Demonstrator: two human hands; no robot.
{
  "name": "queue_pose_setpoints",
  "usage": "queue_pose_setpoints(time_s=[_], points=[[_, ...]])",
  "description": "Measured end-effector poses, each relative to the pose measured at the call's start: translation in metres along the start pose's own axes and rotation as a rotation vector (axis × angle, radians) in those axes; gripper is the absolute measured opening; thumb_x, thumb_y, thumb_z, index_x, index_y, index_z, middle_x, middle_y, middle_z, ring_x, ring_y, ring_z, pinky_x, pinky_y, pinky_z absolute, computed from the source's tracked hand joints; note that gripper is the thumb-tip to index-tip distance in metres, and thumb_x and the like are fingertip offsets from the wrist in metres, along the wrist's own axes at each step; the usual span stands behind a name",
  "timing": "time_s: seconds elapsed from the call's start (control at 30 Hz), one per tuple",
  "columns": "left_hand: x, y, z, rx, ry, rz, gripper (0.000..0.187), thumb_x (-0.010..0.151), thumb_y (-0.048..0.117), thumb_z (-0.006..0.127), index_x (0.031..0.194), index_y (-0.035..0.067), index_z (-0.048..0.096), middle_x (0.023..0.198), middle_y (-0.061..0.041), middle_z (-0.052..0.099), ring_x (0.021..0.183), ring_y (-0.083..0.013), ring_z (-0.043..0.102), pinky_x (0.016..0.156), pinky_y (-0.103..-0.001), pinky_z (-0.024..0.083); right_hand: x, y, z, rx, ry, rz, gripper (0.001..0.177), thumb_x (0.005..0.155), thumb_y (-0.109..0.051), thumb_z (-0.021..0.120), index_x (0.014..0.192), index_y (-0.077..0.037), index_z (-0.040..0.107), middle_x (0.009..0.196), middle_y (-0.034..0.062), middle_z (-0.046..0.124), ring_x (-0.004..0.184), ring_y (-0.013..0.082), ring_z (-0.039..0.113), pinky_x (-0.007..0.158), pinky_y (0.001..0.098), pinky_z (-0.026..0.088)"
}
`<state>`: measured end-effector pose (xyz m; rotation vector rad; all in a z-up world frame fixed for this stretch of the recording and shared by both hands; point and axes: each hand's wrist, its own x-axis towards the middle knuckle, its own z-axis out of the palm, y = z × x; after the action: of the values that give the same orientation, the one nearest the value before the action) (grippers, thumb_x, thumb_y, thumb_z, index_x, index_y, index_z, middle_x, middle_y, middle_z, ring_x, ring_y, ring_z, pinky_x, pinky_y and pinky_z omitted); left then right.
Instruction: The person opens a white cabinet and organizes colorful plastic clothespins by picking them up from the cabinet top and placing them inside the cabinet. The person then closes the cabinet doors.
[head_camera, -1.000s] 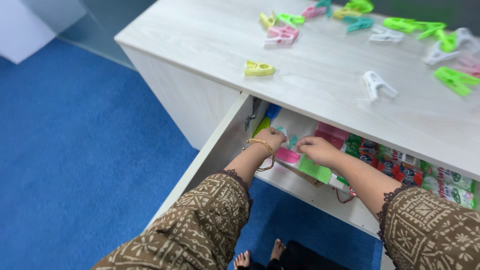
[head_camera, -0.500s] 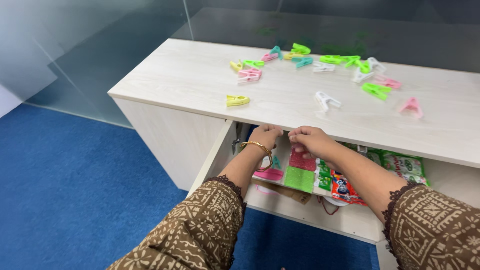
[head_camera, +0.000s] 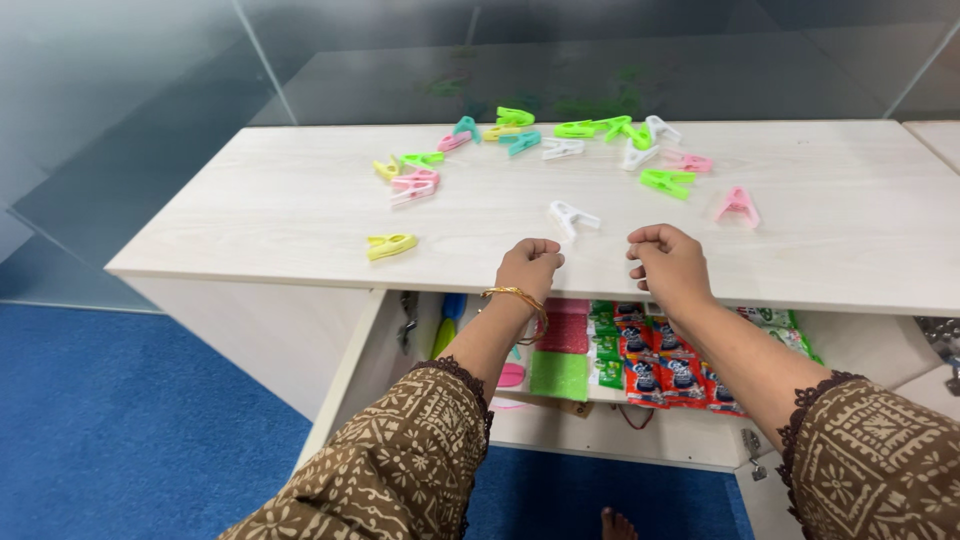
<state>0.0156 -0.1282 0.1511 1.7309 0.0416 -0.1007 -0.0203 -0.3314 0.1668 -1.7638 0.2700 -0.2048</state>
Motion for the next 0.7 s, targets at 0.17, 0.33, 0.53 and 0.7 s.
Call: queue_pose_setpoints(time_s=[0.17, 0.33, 0.53, 0.7], points=[[0.059, -0.017, 0.049, 0.242, 0.137, 0.067, 0.056, 0.078, 0.024, 0.074, 0.130, 0.011, 0.056, 0.111, -0.011, 0.067, 0.102, -0.0265, 0.067, 0.089, -0.039, 0.054, 0.063, 0.022, -0.052, -0.275, 0.213, -0.117, 0.023, 0.091, -0.015, 0.066, 0.112, -0.008, 0.069, 0.104, 0.0046, 0.070, 0.092, 0.0210, 0.066, 0.082, 0.0351, 0.051], [0.100, -0.008, 0.088, 0.444, 0.190, 0.015, 0.077, 0.078, 0.026, 0.076, 0.145, 0.016, 0.039, 0.138, -0.018, 0.049, 0.121, -0.0363, 0.058, 0.101, -0.045, 0.050, 0.130, 0.045, -0.108, -0.620, 0.341, -0.040, 0.058, 0.085, -0.036, 0.079, 0.133, -0.013, 0.057, 0.131, 0.0108, 0.055, 0.127, 0.0316, 0.048, 0.102, 0.0471, 0.042], [0.113, 0.011, 0.113, 0.599, 0.279, -0.157, 0.082, 0.080, 0.016, 0.074, 0.149, 0.022, 0.031, 0.146, -0.016, 0.038, 0.125, -0.0376, 0.055, 0.101, -0.046, 0.050, 0.185, 0.066, -0.129, -0.809, 0.204, 0.135, 0.083, 0.075, -0.047, 0.084, 0.144, -0.021, 0.045, 0.148, 0.0124, 0.039, 0.136, 0.0344, 0.041, 0.106, 0.0535, 0.039], [0.124, 0.023, 0.128, 0.666, 0.274, -0.176, 0.078, 0.083, -0.001, 0.063, 0.150, 0.024, 0.033, 0.147, -0.014, 0.039, 0.122, -0.0366, 0.057, 0.099, -0.043, 0.052, 0.220, 0.077, -0.126, -0.818, 0.067, 0.048, 0.079, 0.075, -0.030, 0.080, 0.146, -0.024, 0.046, 0.145, 0.0121, 0.046, 0.134, 0.0353, 0.045, 0.103, 0.0531, 0.046]])
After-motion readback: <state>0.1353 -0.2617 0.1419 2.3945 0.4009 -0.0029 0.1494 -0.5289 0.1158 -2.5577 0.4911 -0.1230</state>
